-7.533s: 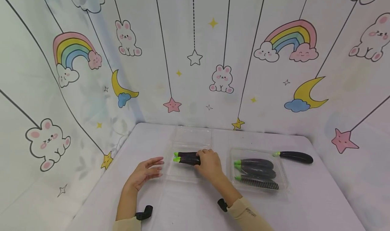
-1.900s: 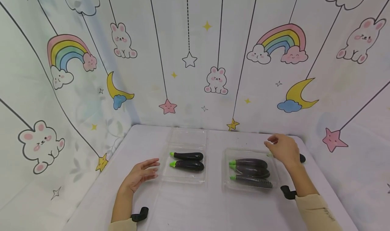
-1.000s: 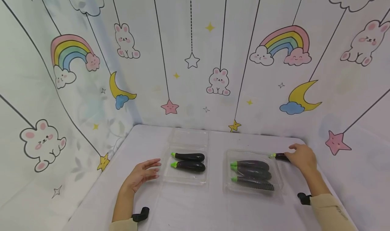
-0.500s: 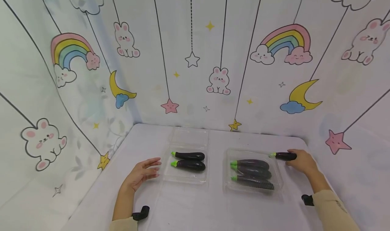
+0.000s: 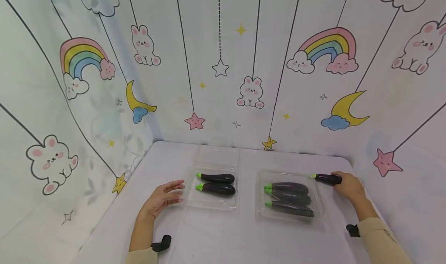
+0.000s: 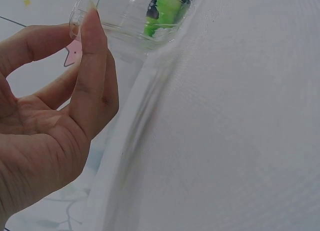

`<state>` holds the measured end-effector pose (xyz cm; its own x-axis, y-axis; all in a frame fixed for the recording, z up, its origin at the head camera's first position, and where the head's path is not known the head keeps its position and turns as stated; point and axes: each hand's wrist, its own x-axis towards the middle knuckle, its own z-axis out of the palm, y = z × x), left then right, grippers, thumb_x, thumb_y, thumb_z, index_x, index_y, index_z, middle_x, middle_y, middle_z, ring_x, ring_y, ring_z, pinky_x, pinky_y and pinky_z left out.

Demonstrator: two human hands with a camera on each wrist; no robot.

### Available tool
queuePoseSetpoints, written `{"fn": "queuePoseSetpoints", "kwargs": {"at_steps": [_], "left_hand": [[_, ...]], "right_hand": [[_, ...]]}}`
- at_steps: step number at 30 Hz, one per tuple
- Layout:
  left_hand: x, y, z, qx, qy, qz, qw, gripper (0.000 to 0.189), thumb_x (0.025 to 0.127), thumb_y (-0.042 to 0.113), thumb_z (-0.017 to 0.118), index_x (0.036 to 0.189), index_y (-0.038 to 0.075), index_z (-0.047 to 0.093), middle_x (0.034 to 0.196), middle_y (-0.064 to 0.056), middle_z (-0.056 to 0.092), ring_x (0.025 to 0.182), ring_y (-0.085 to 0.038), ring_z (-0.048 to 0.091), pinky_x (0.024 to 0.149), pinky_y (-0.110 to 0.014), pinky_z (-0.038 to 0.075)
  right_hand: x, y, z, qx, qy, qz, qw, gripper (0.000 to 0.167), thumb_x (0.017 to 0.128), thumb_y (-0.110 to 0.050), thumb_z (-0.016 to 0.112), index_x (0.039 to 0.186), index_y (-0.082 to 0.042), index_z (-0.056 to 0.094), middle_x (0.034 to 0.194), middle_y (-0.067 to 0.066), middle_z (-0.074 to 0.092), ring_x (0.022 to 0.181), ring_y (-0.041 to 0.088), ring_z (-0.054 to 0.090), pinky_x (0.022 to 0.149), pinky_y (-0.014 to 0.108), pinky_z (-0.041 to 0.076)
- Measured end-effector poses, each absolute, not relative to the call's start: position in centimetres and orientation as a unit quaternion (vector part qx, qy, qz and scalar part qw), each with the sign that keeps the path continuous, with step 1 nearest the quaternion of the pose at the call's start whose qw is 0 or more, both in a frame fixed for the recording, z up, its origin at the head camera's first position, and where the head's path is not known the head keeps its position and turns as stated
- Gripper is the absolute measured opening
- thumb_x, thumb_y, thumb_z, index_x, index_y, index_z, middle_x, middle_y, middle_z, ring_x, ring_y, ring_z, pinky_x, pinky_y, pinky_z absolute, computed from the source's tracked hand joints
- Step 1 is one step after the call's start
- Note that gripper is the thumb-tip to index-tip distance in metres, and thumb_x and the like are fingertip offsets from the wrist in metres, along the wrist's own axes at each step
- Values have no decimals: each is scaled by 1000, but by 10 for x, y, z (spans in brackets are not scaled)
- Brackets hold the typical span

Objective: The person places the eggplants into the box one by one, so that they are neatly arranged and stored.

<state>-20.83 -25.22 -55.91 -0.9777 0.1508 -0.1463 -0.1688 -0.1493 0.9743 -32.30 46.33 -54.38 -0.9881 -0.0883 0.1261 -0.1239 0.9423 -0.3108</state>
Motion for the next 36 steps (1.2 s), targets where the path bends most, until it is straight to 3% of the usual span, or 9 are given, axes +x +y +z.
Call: {"fn": "queuePoseSetpoints", "kwargs": {"at_steps": [14, 25, 36], "left_hand": [[-210, -252, -561, -13, 644, 759, 101, 60, 91, -10, 65, 150, -8, 49, 141, -28, 56, 106, -21, 63, 88, -36, 63], [-208, -252, -560, -11, 645, 757, 101, 62, 91, -8, 67, 150, -9, 47, 143, -30, 53, 110, -25, 62, 90, -37, 63], [-209, -252, -558, -17, 646, 757, 100, 61, 91, -10, 66, 150, -8, 49, 143, -30, 54, 111, -26, 62, 89, -36, 63]], "right_hand": [[-317, 466, -544, 13, -985, 165, 54, 53, 83, -9, 72, 131, 7, 59, 131, 47, 51, 114, 71, 48, 87, 79, 46], [-314, 466, -538, 17, -980, 178, 88, 52, 86, -12, 73, 133, 6, 58, 130, 48, 51, 111, 71, 50, 83, 77, 47], [-309, 459, -523, 12, -978, 184, 97, 52, 90, -17, 75, 134, 6, 57, 127, 48, 54, 103, 66, 57, 67, 63, 52]]}}
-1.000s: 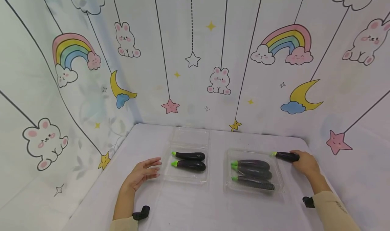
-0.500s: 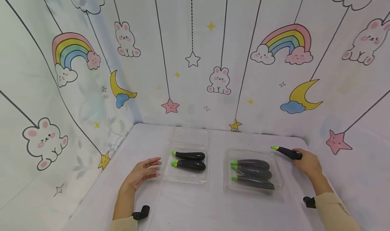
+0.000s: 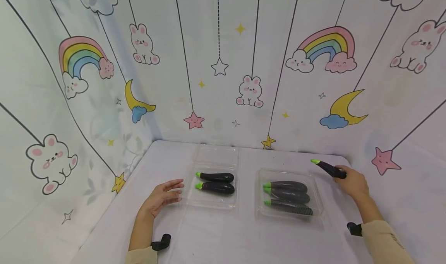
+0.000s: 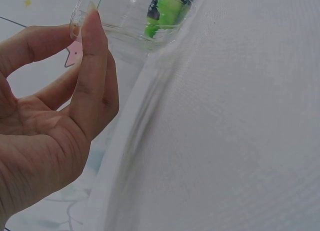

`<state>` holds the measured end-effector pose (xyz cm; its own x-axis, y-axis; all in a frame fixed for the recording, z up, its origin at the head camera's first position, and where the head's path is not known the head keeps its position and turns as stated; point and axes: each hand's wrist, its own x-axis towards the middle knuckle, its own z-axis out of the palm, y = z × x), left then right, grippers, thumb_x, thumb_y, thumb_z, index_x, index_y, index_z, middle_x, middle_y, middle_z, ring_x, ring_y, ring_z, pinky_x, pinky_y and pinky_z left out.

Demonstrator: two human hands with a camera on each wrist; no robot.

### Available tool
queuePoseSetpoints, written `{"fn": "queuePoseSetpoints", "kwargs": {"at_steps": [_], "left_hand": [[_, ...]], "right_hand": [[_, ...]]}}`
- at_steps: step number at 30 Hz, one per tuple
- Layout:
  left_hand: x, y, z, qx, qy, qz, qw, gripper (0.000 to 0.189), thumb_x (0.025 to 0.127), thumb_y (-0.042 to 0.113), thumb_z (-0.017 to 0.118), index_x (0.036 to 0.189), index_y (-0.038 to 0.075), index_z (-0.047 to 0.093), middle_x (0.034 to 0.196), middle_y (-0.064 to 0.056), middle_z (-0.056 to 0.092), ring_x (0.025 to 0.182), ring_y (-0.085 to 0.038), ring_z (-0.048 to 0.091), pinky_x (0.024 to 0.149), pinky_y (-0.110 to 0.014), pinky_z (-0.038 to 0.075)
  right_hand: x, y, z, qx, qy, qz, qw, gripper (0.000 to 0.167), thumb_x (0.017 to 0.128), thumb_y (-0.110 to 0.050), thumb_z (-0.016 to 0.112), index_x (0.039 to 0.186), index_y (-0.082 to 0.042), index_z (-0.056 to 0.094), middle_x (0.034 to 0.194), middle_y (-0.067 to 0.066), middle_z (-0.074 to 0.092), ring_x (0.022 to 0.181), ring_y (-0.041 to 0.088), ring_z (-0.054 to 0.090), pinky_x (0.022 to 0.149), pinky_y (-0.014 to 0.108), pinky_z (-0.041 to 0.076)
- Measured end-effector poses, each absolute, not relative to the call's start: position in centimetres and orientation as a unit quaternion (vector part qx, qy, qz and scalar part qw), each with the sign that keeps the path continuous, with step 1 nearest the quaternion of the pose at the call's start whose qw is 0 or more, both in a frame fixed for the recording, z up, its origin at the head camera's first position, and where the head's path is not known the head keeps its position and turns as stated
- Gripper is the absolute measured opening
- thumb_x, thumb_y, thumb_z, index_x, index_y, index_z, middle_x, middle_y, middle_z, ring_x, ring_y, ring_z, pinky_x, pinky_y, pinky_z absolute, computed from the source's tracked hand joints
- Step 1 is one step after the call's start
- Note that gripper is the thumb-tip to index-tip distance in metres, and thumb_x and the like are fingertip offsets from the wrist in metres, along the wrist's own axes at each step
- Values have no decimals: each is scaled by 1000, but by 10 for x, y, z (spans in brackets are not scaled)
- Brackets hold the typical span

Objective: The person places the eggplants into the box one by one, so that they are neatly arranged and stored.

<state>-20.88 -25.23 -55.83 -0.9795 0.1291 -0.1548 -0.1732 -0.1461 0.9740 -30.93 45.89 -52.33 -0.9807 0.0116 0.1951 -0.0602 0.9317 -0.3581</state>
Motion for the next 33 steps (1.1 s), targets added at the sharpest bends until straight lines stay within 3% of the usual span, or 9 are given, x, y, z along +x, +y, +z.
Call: {"fn": "queuePoseSetpoints", "kwargs": {"at_steps": [19, 33], "left_hand": [[-209, -252, -557, -14, 646, 756, 105, 61, 92, -9, 66, 150, -7, 48, 143, -29, 54, 112, -26, 61, 90, -36, 63], [-209, -252, -559, -12, 645, 757, 104, 60, 92, -9, 66, 150, -7, 48, 143, -30, 54, 111, -26, 61, 89, -36, 63]], "right_hand": [[-301, 431, -495, 36, -973, 194, 117, 53, 97, -25, 73, 139, 2, 56, 129, 49, 52, 100, 63, 58, 61, 57, 51], [-292, 410, -474, 64, -965, 211, 142, 52, 97, -23, 74, 139, 2, 58, 133, 44, 53, 107, 64, 55, 67, 65, 50]]}}
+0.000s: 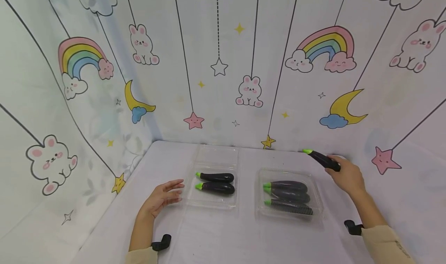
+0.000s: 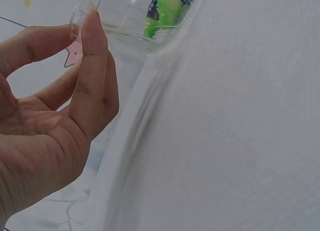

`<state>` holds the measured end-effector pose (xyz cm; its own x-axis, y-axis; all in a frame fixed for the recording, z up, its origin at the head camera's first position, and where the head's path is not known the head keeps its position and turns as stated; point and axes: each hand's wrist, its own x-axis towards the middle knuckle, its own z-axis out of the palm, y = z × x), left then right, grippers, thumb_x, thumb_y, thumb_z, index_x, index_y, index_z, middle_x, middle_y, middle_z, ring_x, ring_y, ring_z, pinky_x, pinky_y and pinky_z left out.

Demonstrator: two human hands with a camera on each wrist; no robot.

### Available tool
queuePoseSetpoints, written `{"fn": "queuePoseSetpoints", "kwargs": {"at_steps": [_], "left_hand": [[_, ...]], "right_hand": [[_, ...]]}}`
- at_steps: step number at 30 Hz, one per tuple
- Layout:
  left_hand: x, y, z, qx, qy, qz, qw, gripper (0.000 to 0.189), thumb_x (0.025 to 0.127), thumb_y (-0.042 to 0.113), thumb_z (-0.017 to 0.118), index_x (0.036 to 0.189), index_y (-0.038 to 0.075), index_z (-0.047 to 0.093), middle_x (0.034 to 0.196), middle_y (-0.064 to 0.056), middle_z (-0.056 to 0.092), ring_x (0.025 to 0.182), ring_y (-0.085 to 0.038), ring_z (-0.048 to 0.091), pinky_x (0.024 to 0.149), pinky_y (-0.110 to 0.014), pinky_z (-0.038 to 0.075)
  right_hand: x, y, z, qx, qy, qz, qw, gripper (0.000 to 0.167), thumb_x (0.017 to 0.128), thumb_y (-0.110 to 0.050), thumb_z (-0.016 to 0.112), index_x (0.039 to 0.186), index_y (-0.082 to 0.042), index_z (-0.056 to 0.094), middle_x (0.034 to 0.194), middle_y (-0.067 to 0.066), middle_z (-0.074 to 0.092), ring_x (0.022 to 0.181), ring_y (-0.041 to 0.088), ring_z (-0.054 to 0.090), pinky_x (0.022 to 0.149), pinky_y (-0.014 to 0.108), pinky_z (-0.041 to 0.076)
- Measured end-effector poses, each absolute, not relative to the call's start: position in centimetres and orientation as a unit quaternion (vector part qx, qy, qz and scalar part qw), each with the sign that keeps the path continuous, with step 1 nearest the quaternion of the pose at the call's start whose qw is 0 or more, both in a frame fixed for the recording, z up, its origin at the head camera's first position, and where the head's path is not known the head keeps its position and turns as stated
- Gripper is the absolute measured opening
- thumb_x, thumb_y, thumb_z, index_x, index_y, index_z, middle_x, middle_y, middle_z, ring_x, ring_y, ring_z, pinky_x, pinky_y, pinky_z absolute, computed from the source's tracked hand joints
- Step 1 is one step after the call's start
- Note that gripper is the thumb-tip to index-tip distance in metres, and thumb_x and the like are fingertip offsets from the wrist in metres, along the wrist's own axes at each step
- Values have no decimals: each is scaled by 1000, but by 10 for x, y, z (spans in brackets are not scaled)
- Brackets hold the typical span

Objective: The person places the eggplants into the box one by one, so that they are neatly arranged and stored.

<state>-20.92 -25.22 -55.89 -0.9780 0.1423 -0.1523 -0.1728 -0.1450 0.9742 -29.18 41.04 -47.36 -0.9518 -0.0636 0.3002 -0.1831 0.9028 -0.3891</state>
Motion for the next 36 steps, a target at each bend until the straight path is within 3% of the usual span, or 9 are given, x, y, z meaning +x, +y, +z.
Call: {"fn": "queuePoseSetpoints", "kwargs": {"at_steps": [7, 36], "left_hand": [[-209, -252, -559, -11, 641, 760, 105, 62, 92, -9, 66, 151, -8, 47, 144, -31, 52, 110, -24, 61, 89, -35, 63], [-209, -250, -557, -15, 645, 757, 105, 62, 92, -8, 69, 151, -7, 48, 144, -30, 52, 111, -24, 62, 90, -35, 63]], "right_hand": [[-285, 397, -464, 77, -961, 221, 148, 52, 98, -22, 73, 140, 3, 58, 134, 43, 54, 112, 65, 54, 75, 73, 49], [-261, 349, -442, 116, -947, 236, 184, 50, 96, -15, 76, 141, -1, 60, 134, 38, 57, 118, 59, 53, 81, 76, 49]]}}
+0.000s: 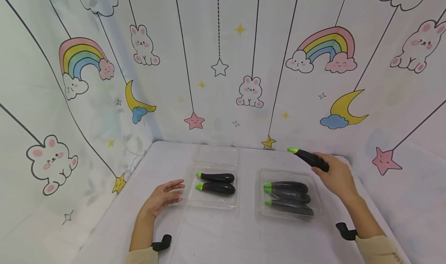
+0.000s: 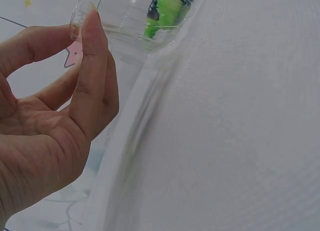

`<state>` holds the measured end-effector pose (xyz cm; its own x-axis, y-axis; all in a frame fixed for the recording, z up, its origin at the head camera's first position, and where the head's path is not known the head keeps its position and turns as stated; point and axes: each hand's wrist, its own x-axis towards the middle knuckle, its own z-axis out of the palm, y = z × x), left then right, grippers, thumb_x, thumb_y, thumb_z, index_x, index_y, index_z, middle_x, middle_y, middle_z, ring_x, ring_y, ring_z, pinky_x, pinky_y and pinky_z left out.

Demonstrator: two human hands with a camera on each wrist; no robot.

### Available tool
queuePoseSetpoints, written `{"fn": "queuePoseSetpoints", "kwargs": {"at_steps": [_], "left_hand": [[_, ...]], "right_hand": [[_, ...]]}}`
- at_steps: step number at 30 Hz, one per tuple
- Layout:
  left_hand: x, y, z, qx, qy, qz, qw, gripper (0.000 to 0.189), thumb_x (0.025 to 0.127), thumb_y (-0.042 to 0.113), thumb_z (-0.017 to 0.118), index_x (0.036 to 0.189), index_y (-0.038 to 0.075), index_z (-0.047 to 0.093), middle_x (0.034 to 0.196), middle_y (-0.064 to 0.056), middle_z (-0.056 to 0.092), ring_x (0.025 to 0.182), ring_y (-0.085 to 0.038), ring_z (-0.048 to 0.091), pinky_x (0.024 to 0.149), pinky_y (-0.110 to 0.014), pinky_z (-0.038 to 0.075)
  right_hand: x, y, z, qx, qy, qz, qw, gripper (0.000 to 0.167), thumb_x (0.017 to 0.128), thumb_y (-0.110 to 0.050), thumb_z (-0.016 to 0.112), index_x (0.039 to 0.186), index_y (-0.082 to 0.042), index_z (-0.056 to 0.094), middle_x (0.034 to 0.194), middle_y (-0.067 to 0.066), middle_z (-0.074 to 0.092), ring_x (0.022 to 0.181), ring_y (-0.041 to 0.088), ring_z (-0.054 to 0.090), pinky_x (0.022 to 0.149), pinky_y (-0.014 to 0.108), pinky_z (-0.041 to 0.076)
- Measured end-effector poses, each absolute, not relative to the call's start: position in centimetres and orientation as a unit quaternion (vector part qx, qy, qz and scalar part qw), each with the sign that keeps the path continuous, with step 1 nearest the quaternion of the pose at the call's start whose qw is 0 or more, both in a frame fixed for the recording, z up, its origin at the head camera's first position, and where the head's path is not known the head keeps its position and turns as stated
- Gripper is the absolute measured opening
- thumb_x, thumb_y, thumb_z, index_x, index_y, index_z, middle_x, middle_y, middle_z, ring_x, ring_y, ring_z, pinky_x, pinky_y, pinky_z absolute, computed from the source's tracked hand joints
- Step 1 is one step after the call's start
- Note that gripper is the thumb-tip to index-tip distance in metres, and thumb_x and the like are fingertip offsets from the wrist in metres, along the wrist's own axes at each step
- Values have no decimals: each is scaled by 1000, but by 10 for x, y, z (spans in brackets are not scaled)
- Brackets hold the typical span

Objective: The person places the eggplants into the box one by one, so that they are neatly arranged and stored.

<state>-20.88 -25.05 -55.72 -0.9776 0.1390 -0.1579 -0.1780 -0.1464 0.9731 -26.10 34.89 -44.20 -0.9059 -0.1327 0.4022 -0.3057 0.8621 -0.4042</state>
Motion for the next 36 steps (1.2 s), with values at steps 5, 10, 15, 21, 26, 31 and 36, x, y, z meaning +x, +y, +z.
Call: {"fn": "queuePoseSetpoints", "kwargs": {"at_steps": [5, 10, 15, 21, 26, 31, 36], "left_hand": [[-208, -251, -557, -13, 642, 759, 109, 62, 92, -8, 68, 151, -7, 47, 144, -30, 52, 108, -22, 62, 90, -36, 63], [-208, -252, -557, -10, 643, 758, 110, 62, 92, -8, 67, 151, -8, 47, 144, -30, 53, 107, -21, 62, 90, -36, 63], [-209, -251, -558, -10, 643, 758, 108, 62, 92, -10, 66, 151, -8, 47, 144, -30, 53, 106, -20, 62, 90, -35, 63], [-209, -251, -558, -7, 639, 761, 109, 61, 92, -10, 65, 151, -9, 46, 144, -32, 51, 106, -20, 62, 89, -36, 63], [-209, -251, -557, -6, 640, 761, 109, 62, 93, -10, 65, 151, -9, 45, 145, -32, 50, 107, -21, 62, 89, -35, 63], [-208, -250, -556, -6, 640, 760, 108, 62, 93, -9, 65, 152, -10, 44, 145, -32, 50, 108, -22, 61, 89, -35, 63], [-209, -251, -557, -4, 642, 759, 106, 63, 93, -9, 66, 151, -10, 44, 144, -32, 51, 108, -22, 62, 89, -35, 63]], "right_hand": [[-258, 343, -441, 120, -948, 239, 176, 51, 97, -18, 76, 143, -3, 60, 134, 37, 58, 120, 59, 52, 84, 77, 48], [-254, 337, -441, 125, -947, 239, 173, 53, 97, -20, 76, 144, -5, 60, 135, 35, 59, 122, 59, 52, 87, 78, 46], [-251, 332, -438, 124, -946, 245, 172, 53, 97, -21, 76, 145, -6, 60, 137, 35, 59, 123, 59, 52, 87, 77, 47], [-248, 324, -435, 123, -944, 251, 174, 54, 97, -23, 76, 146, -7, 59, 137, 34, 59, 121, 57, 54, 84, 75, 50], [-244, 315, -435, 134, -940, 256, 179, 55, 97, -23, 77, 146, -8, 59, 138, 34, 59, 117, 58, 57, 81, 73, 53], [-240, 304, -435, 133, -940, 263, 171, 55, 97, -24, 77, 146, -8, 59, 139, 33, 58, 116, 58, 58, 80, 71, 56], [-235, 292, -434, 135, -941, 269, 156, 55, 98, -27, 76, 148, -10, 58, 139, 33, 59, 113, 56, 62, 78, 67, 59]]}}
